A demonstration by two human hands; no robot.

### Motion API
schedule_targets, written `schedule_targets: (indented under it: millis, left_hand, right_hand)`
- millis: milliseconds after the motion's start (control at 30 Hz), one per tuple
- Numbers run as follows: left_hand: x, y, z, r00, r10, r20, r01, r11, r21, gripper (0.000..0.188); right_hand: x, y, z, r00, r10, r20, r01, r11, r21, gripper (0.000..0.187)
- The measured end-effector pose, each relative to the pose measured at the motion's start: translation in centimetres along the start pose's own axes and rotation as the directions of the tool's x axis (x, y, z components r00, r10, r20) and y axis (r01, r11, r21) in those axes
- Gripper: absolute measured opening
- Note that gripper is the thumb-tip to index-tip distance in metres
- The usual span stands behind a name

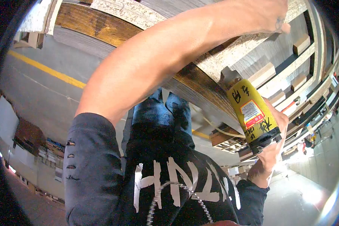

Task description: Assembling a wooden furniture frame by positioning wood pieces and securing them with a pneumatic staple gun.

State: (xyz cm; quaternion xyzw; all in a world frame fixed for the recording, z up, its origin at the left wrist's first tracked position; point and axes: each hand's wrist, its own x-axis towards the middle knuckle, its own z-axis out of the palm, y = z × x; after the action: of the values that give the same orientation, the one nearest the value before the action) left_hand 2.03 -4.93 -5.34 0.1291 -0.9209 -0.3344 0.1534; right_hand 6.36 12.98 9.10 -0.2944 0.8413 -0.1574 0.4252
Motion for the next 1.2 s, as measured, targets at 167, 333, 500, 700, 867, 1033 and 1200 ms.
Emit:
schedule_targets:
  millis: [167,333,500,700,867,1033,1200]
  left_hand:
    - [-0.5,-0.1,-0.5,0.999,0.017,-0.029,-0.018,0.999,-0.033,0.09]
    - [0.0,-0.2,0.6,0.996,0.021,-0.09,-0.023,0.999,-0.023,0.091]
    - [-0.1,-0.4,0.5,0.996,0.021,-0.086,-0.022,1.0,-0.009,0.09]
    - [0.0,-0.1,0.5,0.996,0.031,-0.079,-0.035,0.998,-0.049,0.089]
    - [-0.1,-0.4,0.8,0.99,0.019,-0.14,-0.023,0.999,-0.024,0.089]
    - [-0.2,-0.2,0.0,0.995,0.018,-0.096,-0.023,0.999,-0.05,0.09]
    - [-0.1,-0.2,0.5,0.995,-0.004,-0.103,-0.004,0.996,-0.084,0.091]
  right_hand:
    - [0.2,-0.1,-0.3,0.999,-0.05,-0.004,0.049,0.994,-0.097,0.049]
    - [0.1,-0.7,-0.3,1.0,0.016,-0.013,-0.017,0.994,-0.104,0.048]
    - [0.1,-0.8,-0.2,1.0,0.001,-0.002,-0.002,0.991,-0.137,0.048]
    - [-0.4,-1.3,-0.2,0.999,0.03,-0.029,-0.033,0.995,-0.094,0.04]
    - [0.7,-1.0,0.2,0.998,-0.065,-0.012,0.063,0.989,-0.133,0.04]
    - [0.5,-2.3,0.1,0.996,0.084,0.025,-0.083,0.995,-0.062,0.03]
    - [0.6,-2.3,0.1,0.999,0.029,-0.035,-0.029,0.999,-0.014,0.025]
